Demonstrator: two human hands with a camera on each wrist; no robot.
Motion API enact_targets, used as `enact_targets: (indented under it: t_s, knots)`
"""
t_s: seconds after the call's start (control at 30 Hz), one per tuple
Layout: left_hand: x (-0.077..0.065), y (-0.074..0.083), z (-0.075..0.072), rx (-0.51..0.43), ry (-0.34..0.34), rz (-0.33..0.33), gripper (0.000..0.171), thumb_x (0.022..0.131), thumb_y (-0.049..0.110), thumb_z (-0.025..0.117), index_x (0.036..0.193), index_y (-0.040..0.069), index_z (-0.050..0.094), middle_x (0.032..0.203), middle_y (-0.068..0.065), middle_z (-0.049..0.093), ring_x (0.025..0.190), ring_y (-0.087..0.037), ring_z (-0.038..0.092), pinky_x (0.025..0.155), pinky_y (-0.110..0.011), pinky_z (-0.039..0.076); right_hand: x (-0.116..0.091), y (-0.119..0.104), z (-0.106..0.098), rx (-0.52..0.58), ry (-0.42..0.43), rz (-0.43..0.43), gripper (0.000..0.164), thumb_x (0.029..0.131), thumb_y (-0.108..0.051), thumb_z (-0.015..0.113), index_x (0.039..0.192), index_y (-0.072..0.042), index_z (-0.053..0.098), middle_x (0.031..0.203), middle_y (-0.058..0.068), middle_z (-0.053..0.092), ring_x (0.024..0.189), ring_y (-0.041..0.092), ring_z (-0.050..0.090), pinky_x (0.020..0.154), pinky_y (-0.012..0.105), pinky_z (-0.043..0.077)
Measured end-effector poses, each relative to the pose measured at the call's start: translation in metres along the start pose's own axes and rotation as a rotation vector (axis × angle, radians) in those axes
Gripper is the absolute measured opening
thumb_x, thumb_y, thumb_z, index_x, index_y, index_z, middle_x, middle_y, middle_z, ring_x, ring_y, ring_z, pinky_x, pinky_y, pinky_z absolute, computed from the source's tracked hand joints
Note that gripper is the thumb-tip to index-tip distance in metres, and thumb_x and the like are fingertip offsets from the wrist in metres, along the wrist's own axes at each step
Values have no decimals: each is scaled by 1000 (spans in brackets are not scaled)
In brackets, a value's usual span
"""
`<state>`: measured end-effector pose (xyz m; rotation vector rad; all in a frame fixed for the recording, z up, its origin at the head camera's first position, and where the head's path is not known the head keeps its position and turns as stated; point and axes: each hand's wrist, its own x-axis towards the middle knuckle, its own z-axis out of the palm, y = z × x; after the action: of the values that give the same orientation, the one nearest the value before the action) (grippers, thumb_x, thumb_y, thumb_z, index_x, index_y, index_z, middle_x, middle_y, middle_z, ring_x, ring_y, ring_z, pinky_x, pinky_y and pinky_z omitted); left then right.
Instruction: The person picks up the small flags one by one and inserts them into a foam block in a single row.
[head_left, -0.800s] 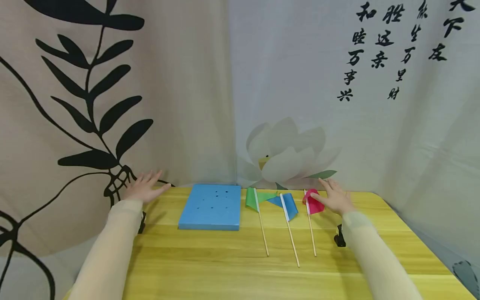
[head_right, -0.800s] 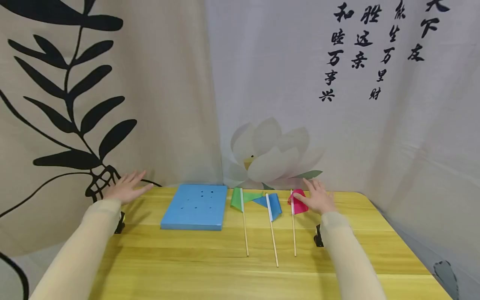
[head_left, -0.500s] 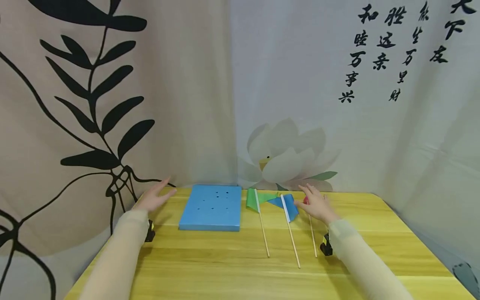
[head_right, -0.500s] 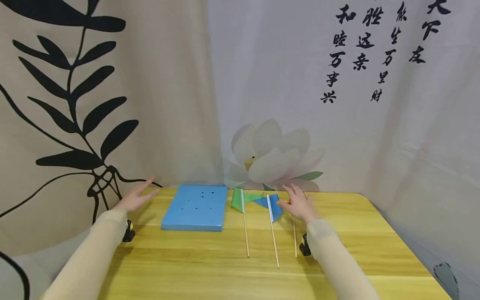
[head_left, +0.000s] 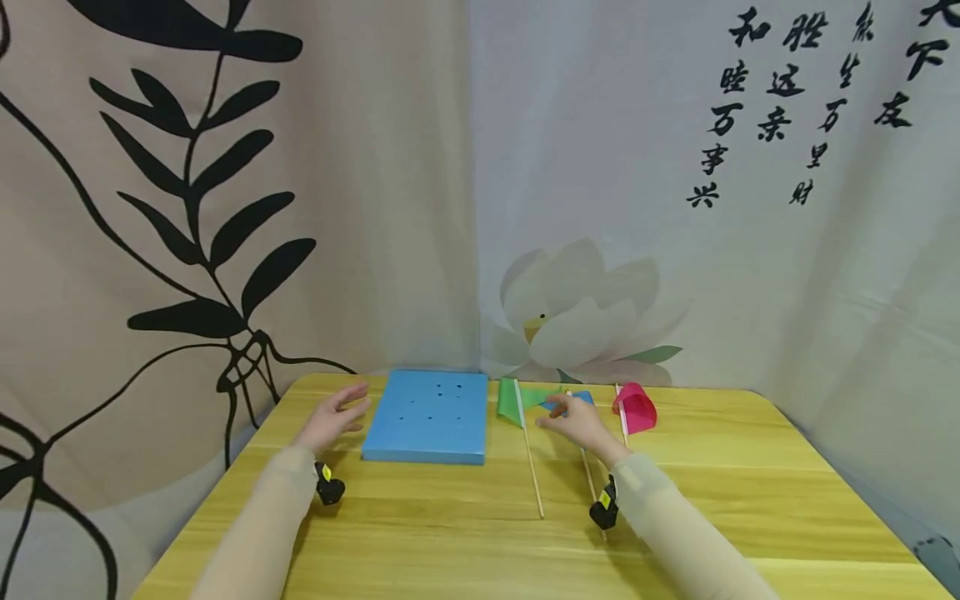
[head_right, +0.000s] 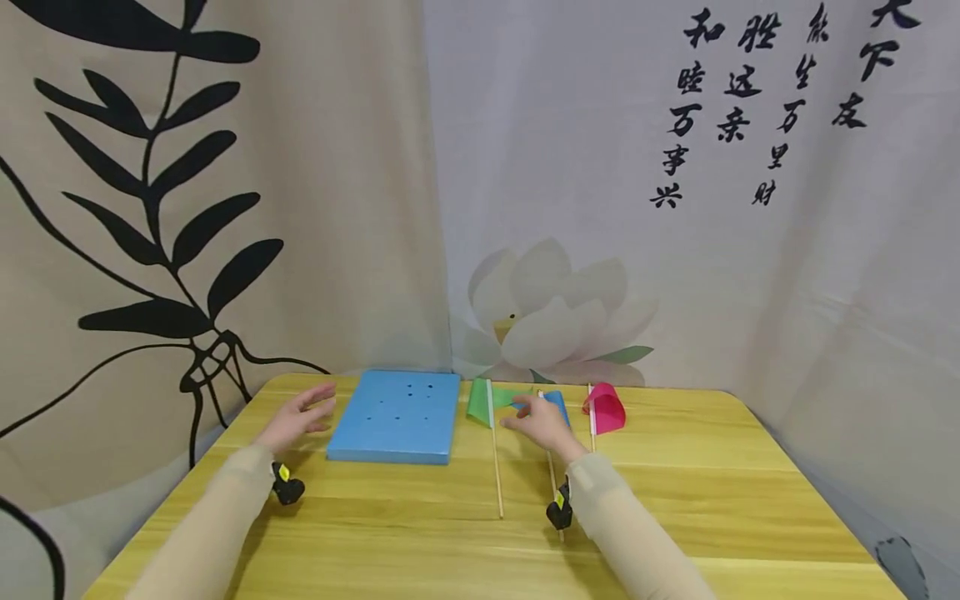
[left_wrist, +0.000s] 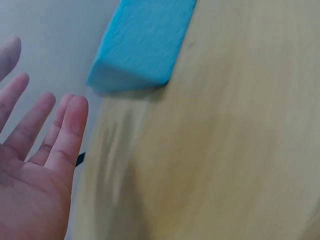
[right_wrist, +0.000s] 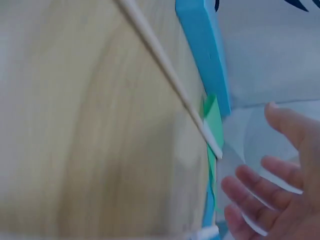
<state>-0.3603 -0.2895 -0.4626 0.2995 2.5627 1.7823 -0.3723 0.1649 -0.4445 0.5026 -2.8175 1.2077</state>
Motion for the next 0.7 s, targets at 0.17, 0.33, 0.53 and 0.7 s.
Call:
enact_targets:
  t_s: [0.17, 0.33, 0.53, 0.7]
  knots:
    - [1, -10, 11, -76, -4, -43, 60, 101, 28, 55, 152, 6, 33, 152, -19, 33, 127, -38, 45, 95, -44, 49, -3, -5, 15, 171, -54, 153, 47, 87, -22, 75, 123, 4, 62, 82, 12, 67, 65, 27, 65, 57, 39, 57]
    - [2, -17, 17, -91, -9, -56, 59, 100, 25, 57, 150, 5, 35, 150, -19, 36, 126, -37, 47, 96, -42, 49, -5, -4, 27, 207, -108, 227, 36, 84, -24, 78, 106, 2, 65, 74, 11, 67, 56, 21, 63, 52, 33, 57]
    - [-2, -19, 19, -115, -27, -55, 58, 100, 22, 58, 149, 2, 35, 150, -21, 36, 128, -37, 45, 99, -43, 46, -4, -2, 35, 197, -144, 231, 24, 82, -21, 79, 83, 0, 68, 65, 10, 67, 52, 22, 65, 50, 36, 58]
    - [-5, -19, 18, -85, -45, -55, 57, 99, 21, 59, 148, 2, 38, 149, -21, 37, 128, -37, 45, 99, -43, 46, -1, -3, 40, 170, -137, 244, 27, 80, -21, 82, 71, -1, 65, 60, 9, 65, 47, 19, 62, 47, 35, 57]
